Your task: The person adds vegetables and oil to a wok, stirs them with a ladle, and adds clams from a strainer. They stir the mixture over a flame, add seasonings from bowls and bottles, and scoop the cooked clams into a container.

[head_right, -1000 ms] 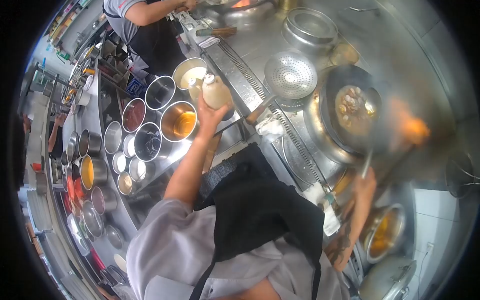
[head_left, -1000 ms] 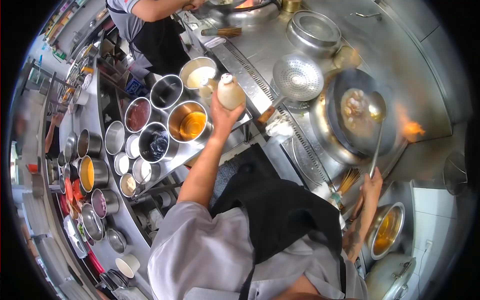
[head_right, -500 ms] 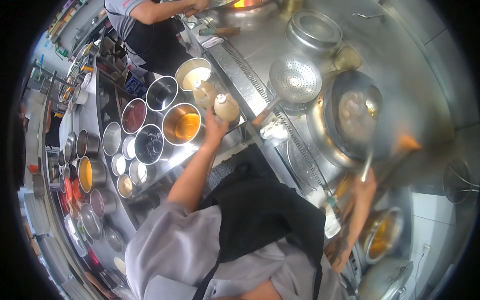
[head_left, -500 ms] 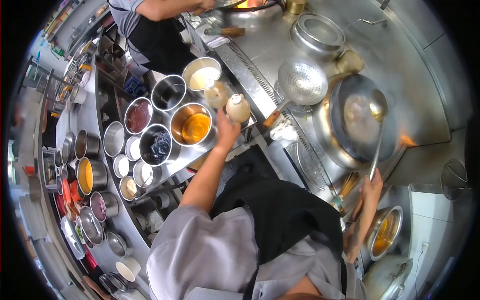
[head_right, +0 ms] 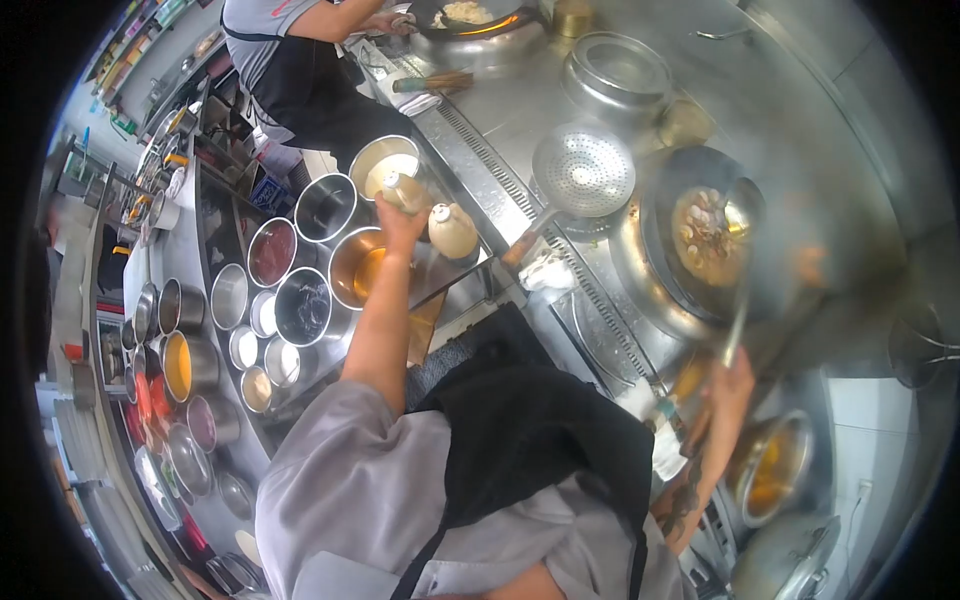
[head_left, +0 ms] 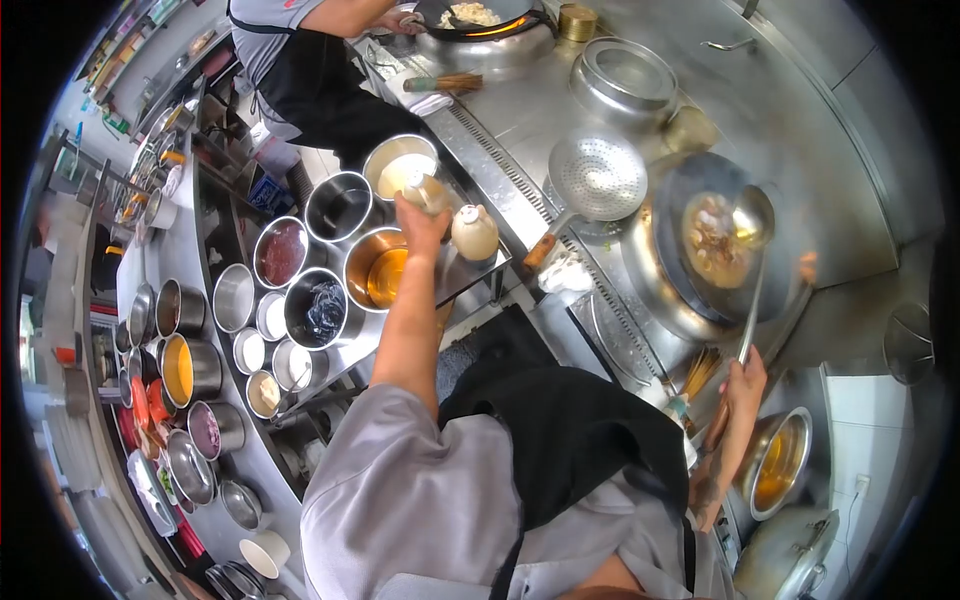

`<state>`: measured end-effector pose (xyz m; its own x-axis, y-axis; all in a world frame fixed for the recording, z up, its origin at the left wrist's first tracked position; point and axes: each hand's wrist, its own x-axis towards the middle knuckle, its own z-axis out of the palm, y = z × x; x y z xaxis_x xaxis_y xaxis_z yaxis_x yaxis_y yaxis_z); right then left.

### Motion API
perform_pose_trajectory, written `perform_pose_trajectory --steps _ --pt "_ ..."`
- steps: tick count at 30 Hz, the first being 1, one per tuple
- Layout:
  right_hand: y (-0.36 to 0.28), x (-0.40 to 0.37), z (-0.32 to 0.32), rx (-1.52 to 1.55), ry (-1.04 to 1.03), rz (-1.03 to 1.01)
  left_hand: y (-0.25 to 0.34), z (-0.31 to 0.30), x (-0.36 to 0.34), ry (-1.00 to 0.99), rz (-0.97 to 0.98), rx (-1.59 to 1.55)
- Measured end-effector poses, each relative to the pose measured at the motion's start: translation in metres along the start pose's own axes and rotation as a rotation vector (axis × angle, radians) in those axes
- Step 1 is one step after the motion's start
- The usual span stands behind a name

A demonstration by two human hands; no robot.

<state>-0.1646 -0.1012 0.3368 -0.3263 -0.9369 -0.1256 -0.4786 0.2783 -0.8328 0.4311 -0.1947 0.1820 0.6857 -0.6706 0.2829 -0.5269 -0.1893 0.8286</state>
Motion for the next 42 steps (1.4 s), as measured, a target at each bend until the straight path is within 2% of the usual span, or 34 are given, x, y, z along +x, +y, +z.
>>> perform_pose_trajectory --steps 3,9,12,14,15,16,17,18,20,22,23,25,26,28,30,32,34,37,42 --pt "0.008 0.0 0.001 0.045 0.02 -0.004 -0.005 0.012 0.002 0.089 0.027 -0.002" --pt "0.015 -0.007 0.0 0.103 0.025 -0.013 0.007 0.009 0.003 0.026 -0.085 -0.039" --pt "0.006 -0.016 -0.003 0.087 0.047 -0.046 -0.024 0.02 0.01 0.114 0.156 -0.042" --pt "-0.016 -0.022 -0.009 0.201 0.003 0.072 -0.024 0.011 0.018 0.11 0.191 0.022" --pt "-0.017 -0.024 -0.01 0.199 -0.005 0.044 0.003 -0.002 0.015 0.141 0.25 -0.037" --pt "-0.004 -0.019 -0.009 0.11 0.039 -0.02 0.037 -0.011 0.014 0.12 0.289 -0.26" --pt "0.006 -0.016 -0.009 -0.073 0.078 -0.056 0.048 -0.016 0.021 0.132 0.312 -0.333" --pt "0.015 -0.012 -0.009 -0.085 0.086 -0.069 0.059 -0.023 0.027 0.148 0.329 -0.403" --pt "0.036 -0.006 -0.008 -0.11 0.103 -0.093 0.129 -0.057 0.02 0.142 0.233 -0.331" --pt "-0.007 -0.022 -0.008 0.092 0.059 0.057 0.155 -0.063 0.041 0.164 0.417 -0.48" --pt "-0.021 -0.027 -0.008 0.115 0.057 0.059 0.175 -0.068 0.046 0.175 0.481 -0.521" --pt "-0.011 -0.026 -0.007 0.182 0.045 0.053 0.222 -0.075 0.05 0.171 0.534 -0.479" --pt "-0.011 -0.025 -0.007 0.217 0.033 0.048 0.255 -0.073 0.043 0.107 0.553 -0.507" --pt "-0.006 -0.026 -0.008 0.309 -0.01 0.057 0.291 -0.054 0.042 0.016 0.71 -0.586" --pt "0.008 -0.021 -0.006 0.384 -0.046 0.082 0.33 -0.038 0.033 0.006 0.932 -0.258" --pt "0.002 -0.025 -0.007 0.45 -0.067 0.112 0.35 0.002 0.028 -0.133 1.023 -0.209" --pt "0.002 -0.027 -0.006 0.508 -0.09 0.129 0.365 0.036 0.013 -0.137 1.231 -0.061" --pt "0.01 -0.03 -0.007 0.585 -0.119 0.129 0.386 0.082 -0.019 -0.336 1.216 0.287" --pt "-0.002 -0.029 -0.015 0.685 -0.199 0.131 0.391 0.162 -0.058 -0.345 1.386 0.735"
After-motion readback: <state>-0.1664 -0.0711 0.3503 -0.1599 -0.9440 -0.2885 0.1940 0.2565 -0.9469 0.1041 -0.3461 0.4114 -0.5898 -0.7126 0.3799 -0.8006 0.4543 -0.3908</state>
